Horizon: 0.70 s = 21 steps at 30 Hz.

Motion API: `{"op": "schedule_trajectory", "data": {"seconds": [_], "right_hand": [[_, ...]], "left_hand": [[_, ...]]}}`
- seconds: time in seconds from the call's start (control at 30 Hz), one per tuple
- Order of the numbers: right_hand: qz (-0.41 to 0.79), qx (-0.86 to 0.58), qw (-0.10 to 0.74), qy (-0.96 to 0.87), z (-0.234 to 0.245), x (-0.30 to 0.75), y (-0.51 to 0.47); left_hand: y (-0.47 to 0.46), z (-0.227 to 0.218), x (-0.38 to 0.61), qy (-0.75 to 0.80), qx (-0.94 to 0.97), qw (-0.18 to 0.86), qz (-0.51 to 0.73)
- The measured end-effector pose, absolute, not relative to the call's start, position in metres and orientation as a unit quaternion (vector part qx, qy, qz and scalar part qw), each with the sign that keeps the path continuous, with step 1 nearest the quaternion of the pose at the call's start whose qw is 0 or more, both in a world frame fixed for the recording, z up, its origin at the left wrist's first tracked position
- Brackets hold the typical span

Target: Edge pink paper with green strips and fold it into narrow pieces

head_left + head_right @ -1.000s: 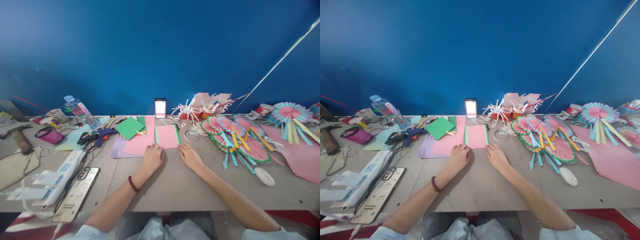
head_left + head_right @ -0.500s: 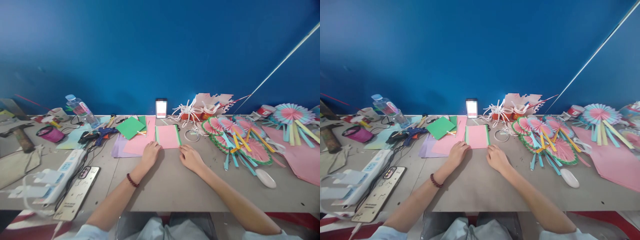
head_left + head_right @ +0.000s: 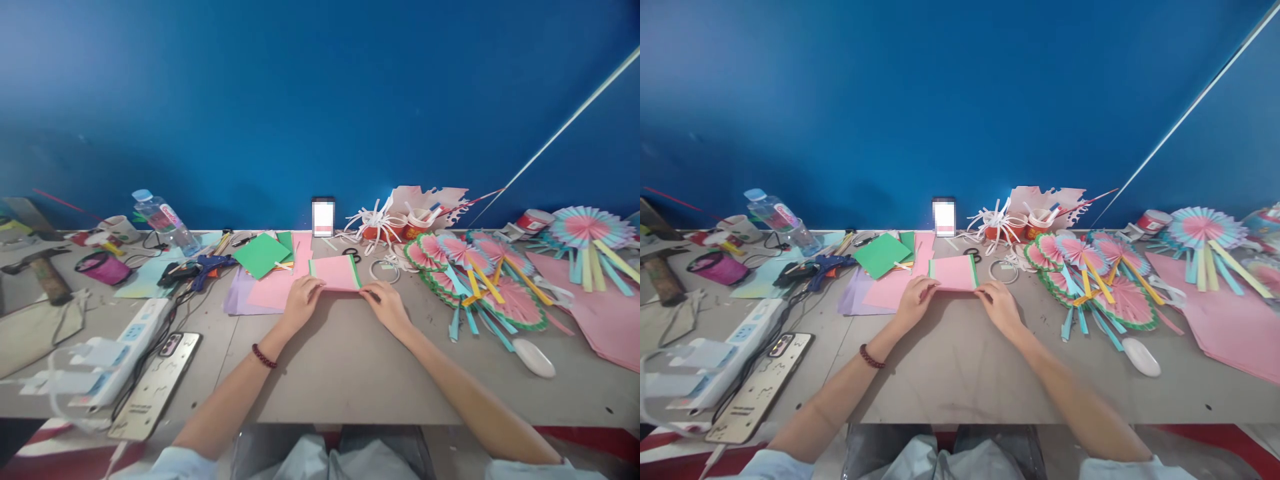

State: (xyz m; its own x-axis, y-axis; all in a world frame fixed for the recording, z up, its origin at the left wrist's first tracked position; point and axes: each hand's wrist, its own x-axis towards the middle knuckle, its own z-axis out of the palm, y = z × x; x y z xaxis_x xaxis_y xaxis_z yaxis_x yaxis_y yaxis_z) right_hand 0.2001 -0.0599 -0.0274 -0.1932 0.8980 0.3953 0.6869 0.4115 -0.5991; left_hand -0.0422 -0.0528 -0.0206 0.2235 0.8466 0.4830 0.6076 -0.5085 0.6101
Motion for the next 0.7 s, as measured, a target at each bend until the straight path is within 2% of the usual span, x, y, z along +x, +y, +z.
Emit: {"op": "schedule_trajectory", "data": {"seconds": [0.1, 0.27, 0.43, 0.7], "right_hand": [[0.214, -0.530, 0.410, -0.711, -0.023, 0.202, -0.057], [0.432, -0.550, 0.453, -0.552, -0.024, 0.205, -0.049], [0.544, -0.510, 0.477, -0.465, -0.023, 0.204, -0.047], [0.551, -0.476, 0.494, -0.475, -0.016, 0.200, -0.054]], "left_hand": [[-0.050, -0.019, -0.044, 0.469, 0.691, 0.262, 0.484], [-0.048, -0.017, -0.045, 0.468, 0.566, 0.389, 0.556], [-0.051, -0.013, -0.041, 0.464, 0.531, 0.416, 0.574], [-0.050, -0.013, -0.041, 0.469, 0.524, 0.415, 0.578]]}}
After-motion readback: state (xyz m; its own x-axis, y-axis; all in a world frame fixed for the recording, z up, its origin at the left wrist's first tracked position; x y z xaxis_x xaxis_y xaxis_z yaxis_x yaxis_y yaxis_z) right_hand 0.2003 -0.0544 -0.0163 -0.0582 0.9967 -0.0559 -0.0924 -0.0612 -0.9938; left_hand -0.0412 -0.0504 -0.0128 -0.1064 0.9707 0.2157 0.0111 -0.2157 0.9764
